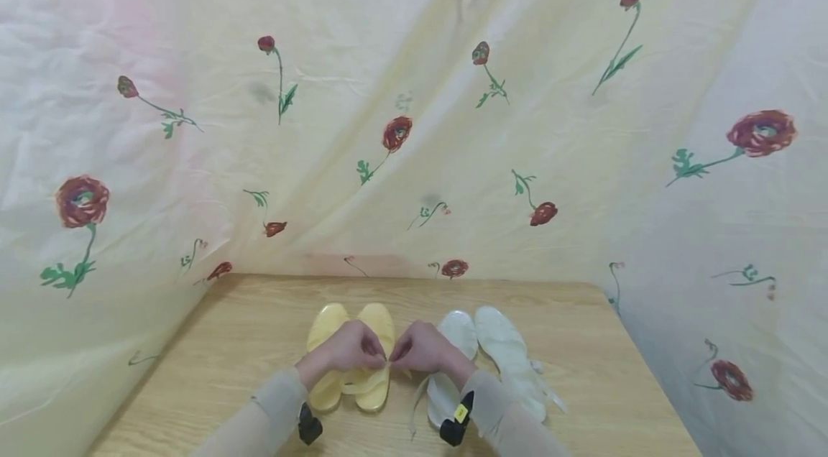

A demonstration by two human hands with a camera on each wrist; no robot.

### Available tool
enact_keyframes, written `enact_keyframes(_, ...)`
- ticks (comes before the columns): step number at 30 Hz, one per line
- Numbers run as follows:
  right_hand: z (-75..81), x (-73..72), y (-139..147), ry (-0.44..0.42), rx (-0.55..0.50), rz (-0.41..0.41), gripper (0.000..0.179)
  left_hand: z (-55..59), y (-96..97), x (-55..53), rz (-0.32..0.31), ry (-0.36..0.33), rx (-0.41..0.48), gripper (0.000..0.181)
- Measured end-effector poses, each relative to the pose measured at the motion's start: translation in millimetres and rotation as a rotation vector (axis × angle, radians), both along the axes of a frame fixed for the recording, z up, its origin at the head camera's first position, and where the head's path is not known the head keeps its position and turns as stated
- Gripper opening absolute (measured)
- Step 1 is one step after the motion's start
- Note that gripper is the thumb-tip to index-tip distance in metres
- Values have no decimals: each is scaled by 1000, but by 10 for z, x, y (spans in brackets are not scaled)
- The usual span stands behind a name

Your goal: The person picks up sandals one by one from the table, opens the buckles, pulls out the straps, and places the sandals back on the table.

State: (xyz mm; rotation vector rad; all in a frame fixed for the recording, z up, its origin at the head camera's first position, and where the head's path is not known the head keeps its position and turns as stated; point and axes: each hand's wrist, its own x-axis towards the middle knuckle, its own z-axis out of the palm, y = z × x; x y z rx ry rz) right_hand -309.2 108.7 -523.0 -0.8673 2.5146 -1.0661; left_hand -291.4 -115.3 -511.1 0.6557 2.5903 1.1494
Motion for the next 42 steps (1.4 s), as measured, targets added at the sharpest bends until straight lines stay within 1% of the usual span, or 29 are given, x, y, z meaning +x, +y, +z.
enact_keyframes(4,-1,-19,-32,-7,12,-3,7,-22,13,-9,2,-14,-1,6)
enact_keyframes(8,6,-13,-48,-19,2,-14,7,-43,32,-9,11,-22,10,6)
enact_keyframes(14,26,6,-45,-8,-2,-33,8,-23,53,-8,12,9,9,5)
enact_keyframes(20,16,20,-24,-63,-51,-46,10,57,65,-8,3,53,-44,6)
enact_keyframes(26,-22,-11,-46,-67,-67,-28,8,120,110,5,27,83,-128,9)
enact_keyframes(29,-41,-24,-60,-83,-68,-28,7,148,133,9,31,87,-146,9)
enact_keyframes(32,-52,-22,-69,-87,-75,-40,8,160,122,-4,26,54,-123,8)
enact_keyframes(36,-56,-25,-88,-36,-70,-46,10,188,71,-30,21,-2,-84,7)
enact_keyframes(39,-58,-34,-99,-6,-49,-29,8,208,42,-35,2,-16,-87,7)
enact_keyframes(42,-32,-39,-110,14,-34,8,7,196,23,-40,-7,-31,-92,6)
